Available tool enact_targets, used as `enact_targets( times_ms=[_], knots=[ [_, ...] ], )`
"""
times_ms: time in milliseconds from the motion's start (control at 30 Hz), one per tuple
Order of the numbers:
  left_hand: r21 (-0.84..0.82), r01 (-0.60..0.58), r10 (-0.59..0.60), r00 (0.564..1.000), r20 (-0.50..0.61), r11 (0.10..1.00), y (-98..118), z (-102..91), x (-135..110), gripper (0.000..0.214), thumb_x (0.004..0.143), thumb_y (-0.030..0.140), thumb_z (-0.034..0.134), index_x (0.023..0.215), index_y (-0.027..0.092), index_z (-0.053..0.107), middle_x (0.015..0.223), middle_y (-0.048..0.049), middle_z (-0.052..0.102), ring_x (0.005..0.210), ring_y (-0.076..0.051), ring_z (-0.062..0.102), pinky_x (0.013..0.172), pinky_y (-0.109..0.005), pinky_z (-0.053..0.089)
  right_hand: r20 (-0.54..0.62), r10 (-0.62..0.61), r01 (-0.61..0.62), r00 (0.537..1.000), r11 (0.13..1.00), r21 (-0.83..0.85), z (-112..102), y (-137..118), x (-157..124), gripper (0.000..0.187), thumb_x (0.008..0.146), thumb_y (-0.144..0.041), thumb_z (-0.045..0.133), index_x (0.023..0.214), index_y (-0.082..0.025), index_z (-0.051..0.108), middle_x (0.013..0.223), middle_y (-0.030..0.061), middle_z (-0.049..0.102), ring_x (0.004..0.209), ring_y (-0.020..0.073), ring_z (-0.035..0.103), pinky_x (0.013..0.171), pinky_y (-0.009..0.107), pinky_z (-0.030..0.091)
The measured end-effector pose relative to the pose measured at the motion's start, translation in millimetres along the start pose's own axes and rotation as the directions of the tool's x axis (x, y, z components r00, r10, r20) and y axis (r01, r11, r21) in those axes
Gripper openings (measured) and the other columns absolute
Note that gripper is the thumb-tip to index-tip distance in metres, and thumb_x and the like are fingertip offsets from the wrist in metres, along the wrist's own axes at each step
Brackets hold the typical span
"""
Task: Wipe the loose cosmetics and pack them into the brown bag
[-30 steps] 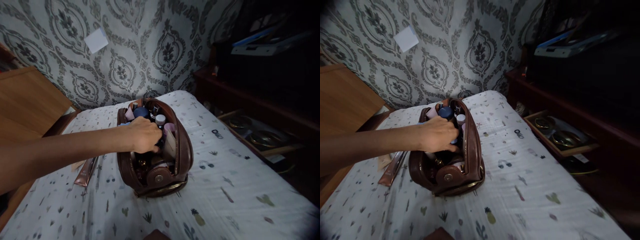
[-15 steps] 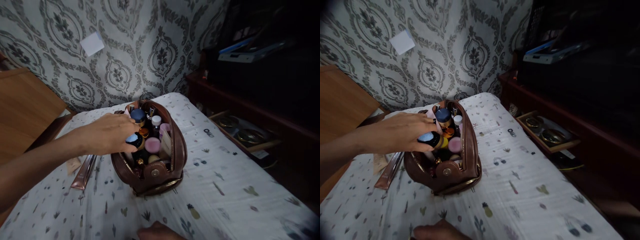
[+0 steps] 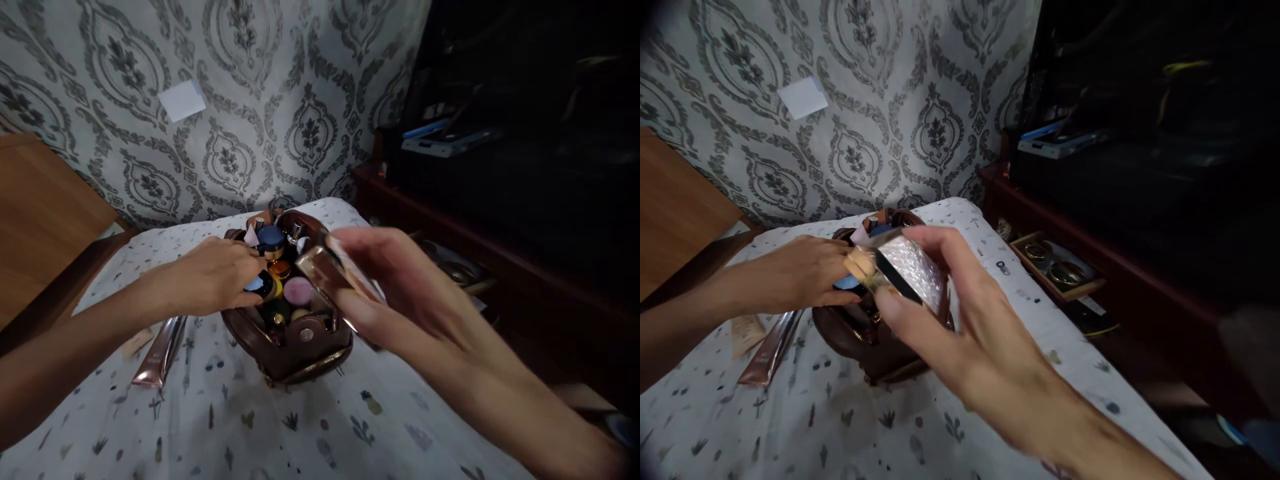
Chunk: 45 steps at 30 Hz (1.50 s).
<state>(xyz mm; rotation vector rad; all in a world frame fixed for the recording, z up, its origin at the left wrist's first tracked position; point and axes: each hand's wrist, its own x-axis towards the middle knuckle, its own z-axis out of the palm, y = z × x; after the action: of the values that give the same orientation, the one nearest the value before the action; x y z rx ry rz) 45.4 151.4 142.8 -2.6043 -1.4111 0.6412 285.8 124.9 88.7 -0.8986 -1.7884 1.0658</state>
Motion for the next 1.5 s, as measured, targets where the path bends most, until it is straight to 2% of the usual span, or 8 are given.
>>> enact_targets(
  times_ms=[67, 167, 467, 733, 867, 1033, 1267, 1500],
  knots=[
    [0.057, 0.021, -0.024, 0.998, 0.053, 0.998, 2.3, -2.6, -2.3, 0.027, 0.091, 0.045, 0.059, 0.098, 0.02, 0.065, 0.102, -0.0096, 0.072, 0.097, -0.029, 0.066, 0.075, -0.036, 0.046, -0.033, -0.104, 0.091, 0.994, 0.955, -0.281, 12.6, -4.6, 20.5, 0.043, 0.089, -0.044, 0.059, 0.127, -0.027, 0.05, 0.119, 0.0078, 0.063, 0.106, 0.0281, 0.062, 0.088, 0.043, 0.055],
    [0.114, 0.015, -0.027, 0.994, 0.102, 0.993, 6.2, -8.1, -3.8, 0.026, 0.093, 0.043, 0.056, 0.097, 0.019, 0.065, 0.103, -0.009, 0.072, 0.1, -0.028, 0.066, 0.078, -0.036, 0.046, 0.075, -0.241, 0.239, 0.968, 0.78, -0.579, 25.3, 3.3, 40.3, 0.047, 0.084, -0.033, 0.064, 0.127, -0.019, 0.051, 0.118, 0.0116, 0.061, 0.109, 0.0306, 0.056, 0.092, 0.047, 0.048],
    [0.096, -0.042, 0.028, 0.989, 0.144, 0.995, 4.2, -15.6, -1.4, 0.019, 0.086, 0.034, 0.064, 0.094, 0.016, 0.066, 0.094, -0.0083, 0.073, 0.091, -0.028, 0.068, 0.068, -0.035, 0.043, 0.341, -0.145, 0.371, 0.929, 0.352, -0.859, 39.0, 1.4, 56.4, 0.032, 0.084, -0.027, 0.066, 0.112, -0.014, 0.058, 0.114, 0.0161, 0.059, 0.107, 0.0328, 0.051, 0.09, 0.044, 0.043],
    [0.073, -0.063, 0.053, 0.99, 0.131, 0.995, -0.1, -20.3, -5.7, 0.01, 0.085, 0.024, 0.06, 0.086, 0.015, 0.065, 0.09, -0.0076, 0.073, 0.083, -0.023, 0.066, 0.061, -0.032, 0.038, 0.512, 0.044, 0.448, 0.858, 0.422, -0.788, 50.8, 4.5, 71.6, 0.036, 0.081, -0.024, 0.071, 0.112, -0.013, 0.055, 0.113, 0.0137, 0.062, 0.106, 0.0292, 0.057, 0.092, 0.04, 0.044],
    [0.059, -0.054, 0.043, 0.985, 0.167, 0.997, -1.2, -21.1, -3.6, 0.015, 0.085, 0.029, 0.061, 0.08, 0.016, 0.065, 0.082, -0.0066, 0.072, 0.074, -0.022, 0.065, 0.057, -0.031, 0.036, 0.499, 0.086, 0.405, 0.863, 0.473, -0.782, 64.9, 8.5, 75.2, 0.039, 0.086, -0.027, 0.067, 0.118, -0.011, 0.052, 0.116, 0.0152, 0.062, 0.107, 0.028, 0.058, 0.089, 0.038, 0.046],
    [0.052, -0.043, 0.035, 0.99, 0.135, 0.998, -3.7, -16.9, -5.8, 0.015, 0.085, 0.03, 0.06, 0.087, 0.016, 0.065, 0.09, -0.0084, 0.072, 0.08, -0.023, 0.067, 0.061, -0.032, 0.039, 0.458, 0.13, 0.382, 0.88, 0.379, -0.843, 78.2, 11.5, 79.6, 0.036, 0.086, -0.017, 0.064, 0.119, -0.006, 0.055, 0.123, 0.0187, 0.06, 0.117, 0.0318, 0.054, 0.098, 0.042, 0.043],
    [0.028, -0.014, 0.01, 0.992, 0.123, 1.0, -9.3, -12.2, -8.3, 0.017, 0.085, 0.034, 0.059, 0.09, 0.018, 0.065, 0.092, -0.0081, 0.072, 0.087, -0.025, 0.067, 0.064, -0.031, 0.044, 0.489, 0.175, 0.389, 0.855, 0.409, -0.826, 66.3, 5.1, 84.8, 0.051, 0.078, -0.027, 0.078, 0.123, -0.009, 0.06, 0.121, 0.0185, 0.061, 0.115, 0.0334, 0.057, 0.095, 0.042, 0.046],
    [0.026, 0.004, -0.007, 0.995, 0.097, 1.0, -9.0, -9.7, -11.6, 0.017, 0.086, 0.034, 0.058, 0.091, 0.019, 0.063, 0.094, -0.0082, 0.071, 0.091, -0.027, 0.067, 0.068, -0.033, 0.045, 0.434, 0.148, 0.319, 0.889, 0.481, -0.817, 71.4, 22.7, 80.9, 0.048, 0.084, -0.03, 0.07, 0.127, -0.01, 0.058, 0.115, 0.0161, 0.065, 0.106, 0.0303, 0.062, 0.083, 0.035, 0.05]
  ],
)
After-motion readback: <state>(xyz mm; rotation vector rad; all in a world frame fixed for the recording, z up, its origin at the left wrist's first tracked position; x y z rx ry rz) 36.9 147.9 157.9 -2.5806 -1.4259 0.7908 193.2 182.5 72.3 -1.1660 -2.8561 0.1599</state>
